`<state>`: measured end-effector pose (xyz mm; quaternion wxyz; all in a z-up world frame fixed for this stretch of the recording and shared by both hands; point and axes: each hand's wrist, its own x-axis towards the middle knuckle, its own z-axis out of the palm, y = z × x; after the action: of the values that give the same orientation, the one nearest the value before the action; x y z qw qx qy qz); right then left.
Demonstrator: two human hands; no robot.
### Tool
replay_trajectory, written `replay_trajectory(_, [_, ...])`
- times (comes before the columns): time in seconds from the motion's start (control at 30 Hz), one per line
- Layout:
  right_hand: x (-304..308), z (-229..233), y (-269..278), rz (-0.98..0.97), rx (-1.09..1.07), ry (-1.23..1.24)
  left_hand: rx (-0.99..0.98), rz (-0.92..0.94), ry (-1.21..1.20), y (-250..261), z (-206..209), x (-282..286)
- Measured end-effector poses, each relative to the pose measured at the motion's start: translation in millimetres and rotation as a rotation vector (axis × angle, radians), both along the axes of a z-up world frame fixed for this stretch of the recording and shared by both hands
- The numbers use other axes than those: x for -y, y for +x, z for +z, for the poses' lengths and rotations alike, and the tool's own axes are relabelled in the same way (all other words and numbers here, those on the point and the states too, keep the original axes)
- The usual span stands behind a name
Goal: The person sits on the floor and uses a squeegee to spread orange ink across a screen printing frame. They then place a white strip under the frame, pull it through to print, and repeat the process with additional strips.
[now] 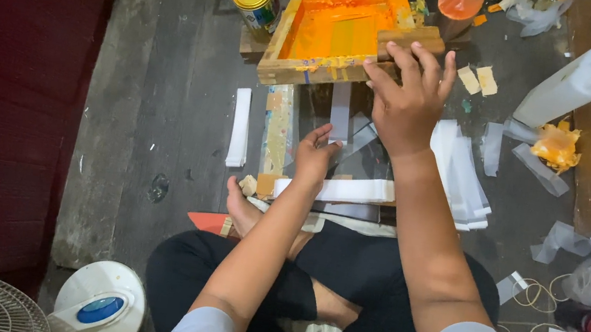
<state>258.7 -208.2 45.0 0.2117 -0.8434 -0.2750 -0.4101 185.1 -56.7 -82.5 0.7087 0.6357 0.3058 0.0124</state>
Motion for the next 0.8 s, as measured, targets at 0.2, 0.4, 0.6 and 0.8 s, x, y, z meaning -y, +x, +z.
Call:
replay_trajectory(0.2, [4, -1, 1, 0.054, -0.011, 0.008, -0.034, -0.112, -0.009, -18, 14, -5])
replay_trajectory(0.4, [17, -1, 3, 0.121, -0.149, -0.045, -0.005, -0.376, 0.173, -73, 76, -34])
replay_trajectory(0.6, [26, -1, 5, 0.158, -0.501, -0.075, 0.259, -0.299, 0.790, -80, 41, -106])
replay_trajectory(0.8, [28, -32, 6, 0.112, -0.677, -0.294, 0.257, -0.473, 0.705, -54, 15, -124])
